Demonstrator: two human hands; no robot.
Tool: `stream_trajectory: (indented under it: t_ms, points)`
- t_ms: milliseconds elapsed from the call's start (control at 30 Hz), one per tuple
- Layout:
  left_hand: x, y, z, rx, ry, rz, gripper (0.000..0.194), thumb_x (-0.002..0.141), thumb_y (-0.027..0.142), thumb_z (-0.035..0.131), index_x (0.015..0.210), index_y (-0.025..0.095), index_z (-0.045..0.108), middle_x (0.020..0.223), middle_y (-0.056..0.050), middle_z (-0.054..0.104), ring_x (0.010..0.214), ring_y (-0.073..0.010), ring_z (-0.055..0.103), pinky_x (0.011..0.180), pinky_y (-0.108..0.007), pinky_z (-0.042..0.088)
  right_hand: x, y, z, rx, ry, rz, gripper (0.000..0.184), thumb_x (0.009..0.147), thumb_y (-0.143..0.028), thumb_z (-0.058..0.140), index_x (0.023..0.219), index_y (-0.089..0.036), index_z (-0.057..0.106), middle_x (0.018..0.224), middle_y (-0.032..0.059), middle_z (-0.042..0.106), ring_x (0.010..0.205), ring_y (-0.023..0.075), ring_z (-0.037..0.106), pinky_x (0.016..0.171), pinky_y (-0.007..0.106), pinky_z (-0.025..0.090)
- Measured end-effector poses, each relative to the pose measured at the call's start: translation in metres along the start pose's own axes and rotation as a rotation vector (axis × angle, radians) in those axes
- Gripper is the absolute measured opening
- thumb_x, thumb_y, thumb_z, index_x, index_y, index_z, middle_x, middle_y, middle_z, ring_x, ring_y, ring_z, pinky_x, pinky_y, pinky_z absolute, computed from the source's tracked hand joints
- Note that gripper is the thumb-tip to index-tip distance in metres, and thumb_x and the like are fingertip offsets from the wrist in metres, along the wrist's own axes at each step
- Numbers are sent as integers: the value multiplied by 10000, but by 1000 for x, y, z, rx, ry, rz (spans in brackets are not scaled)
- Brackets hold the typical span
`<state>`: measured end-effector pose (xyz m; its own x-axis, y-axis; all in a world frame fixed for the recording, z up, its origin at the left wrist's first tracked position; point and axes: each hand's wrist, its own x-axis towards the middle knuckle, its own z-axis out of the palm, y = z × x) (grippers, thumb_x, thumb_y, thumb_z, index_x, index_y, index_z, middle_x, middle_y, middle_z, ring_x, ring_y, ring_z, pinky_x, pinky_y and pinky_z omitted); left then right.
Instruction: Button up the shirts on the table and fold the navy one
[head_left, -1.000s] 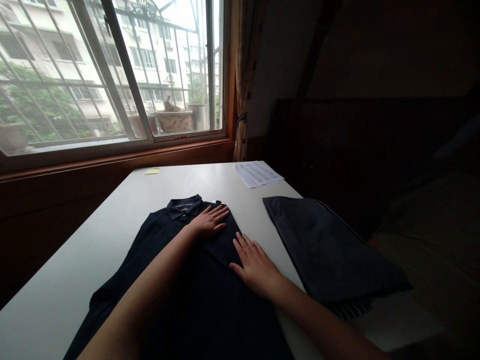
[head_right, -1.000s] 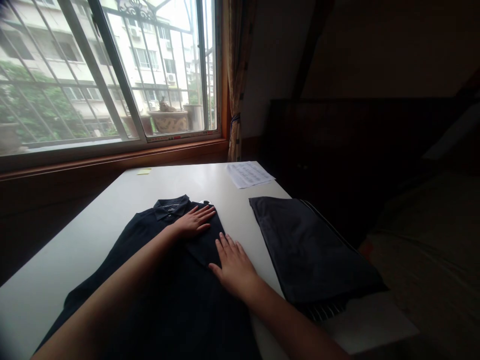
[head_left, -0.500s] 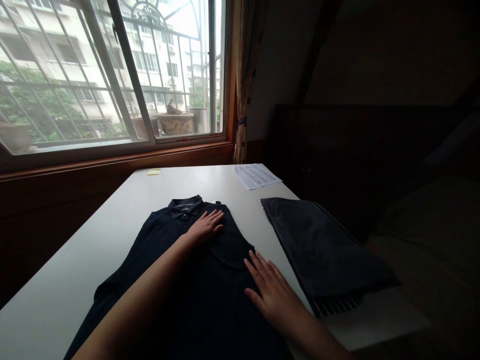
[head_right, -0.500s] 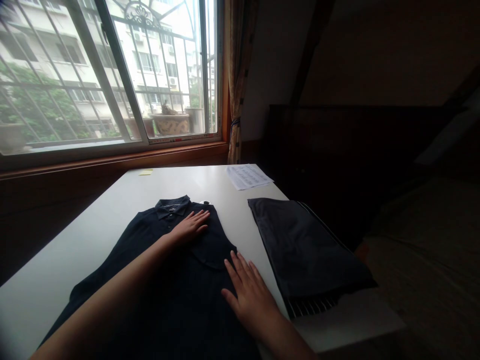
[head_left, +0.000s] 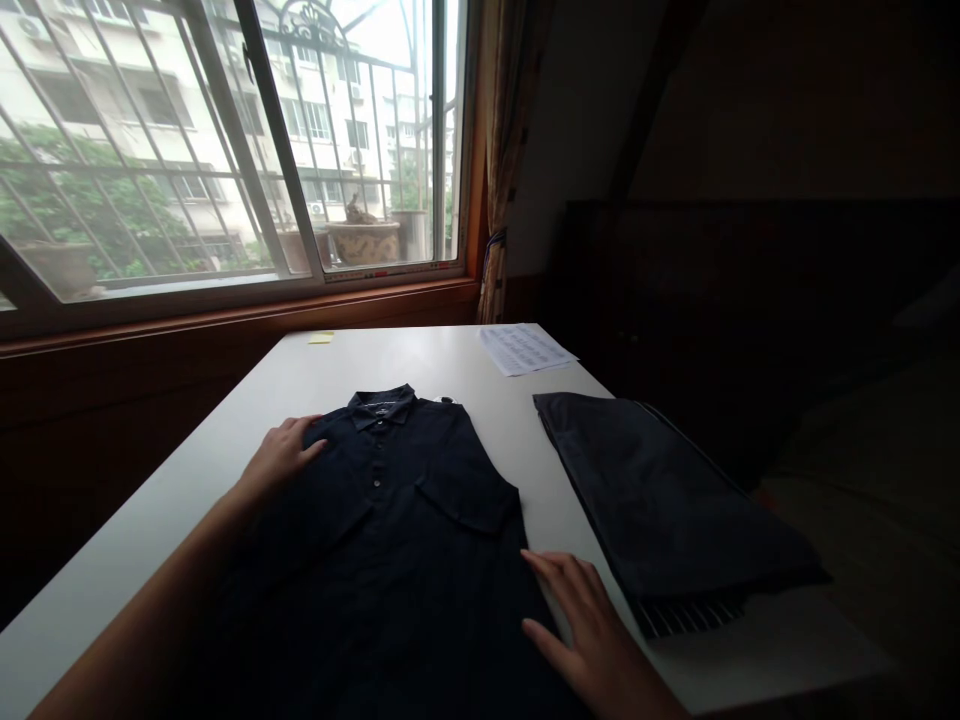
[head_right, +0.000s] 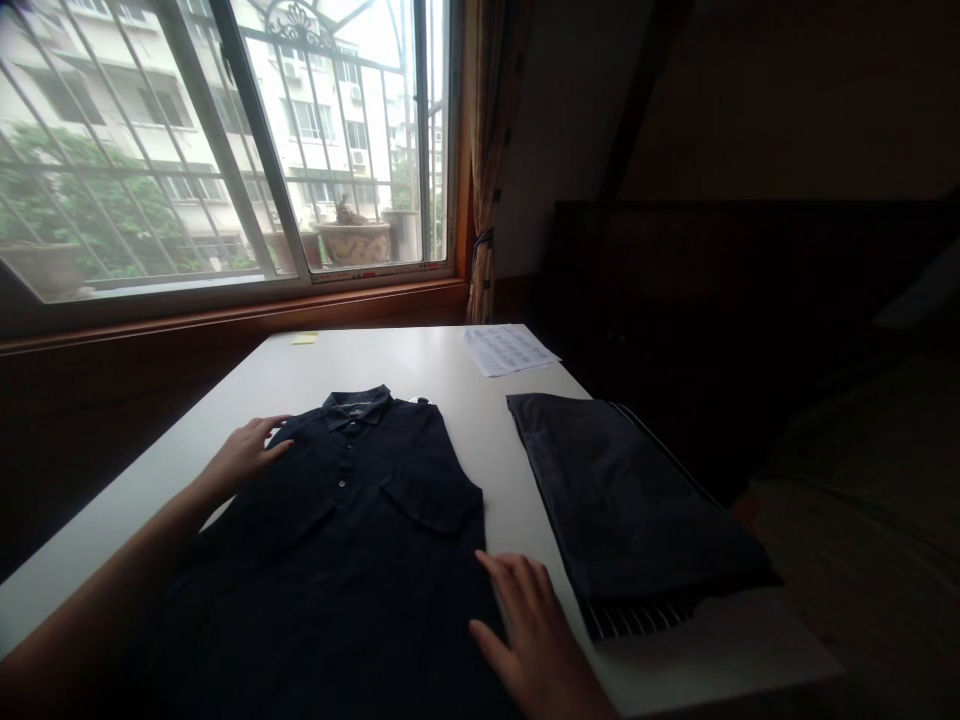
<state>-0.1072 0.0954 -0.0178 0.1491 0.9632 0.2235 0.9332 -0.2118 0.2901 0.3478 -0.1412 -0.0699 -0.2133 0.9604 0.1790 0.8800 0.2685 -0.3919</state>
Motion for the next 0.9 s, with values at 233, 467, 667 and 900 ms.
stream_trajectory:
  t_ms: [233,467,667,900]
  points:
    - [-56,-30,-3,-104,-197,-212,826,800,640,503,1462,156,404,1173,-146,628,1001,-321,659,820,-399,539,-17,-11,-2,32,-22,81,575,905,-360,568,1457,-251,446,840,55,672,751,235,672,721,352,584]
    - [-97,-37,-14,-229,-317,-332,906,785,705,503,1501,175,337,959,-98,675,827,-314,685,719,-398,543,-26,-12,-6,-27,-67,15,612,901,-293,556,1492,-271,398,908,62,724,750,234,721,646,306,594]
    - [-123,-65,-14,-305,-332,-350,963,771,754,531,1515,189,297,906,-76,649,762,-299,676,686,-391,535,-19,-10,-8,-102,47,-20,550,897,-307,588,1432,-227,487,1166,120,687,1033,279,695,859,358,598]
    - [-132,-65,-15,-357,-274,-374,922,755,761,565,1474,214,386,880,-46,648,746,-277,675,678,-366,532,-10,-26,-13,113,-195,128,570,898,-310,566,1451,-207,476,1302,120,649,1171,251,643,1010,337,520]
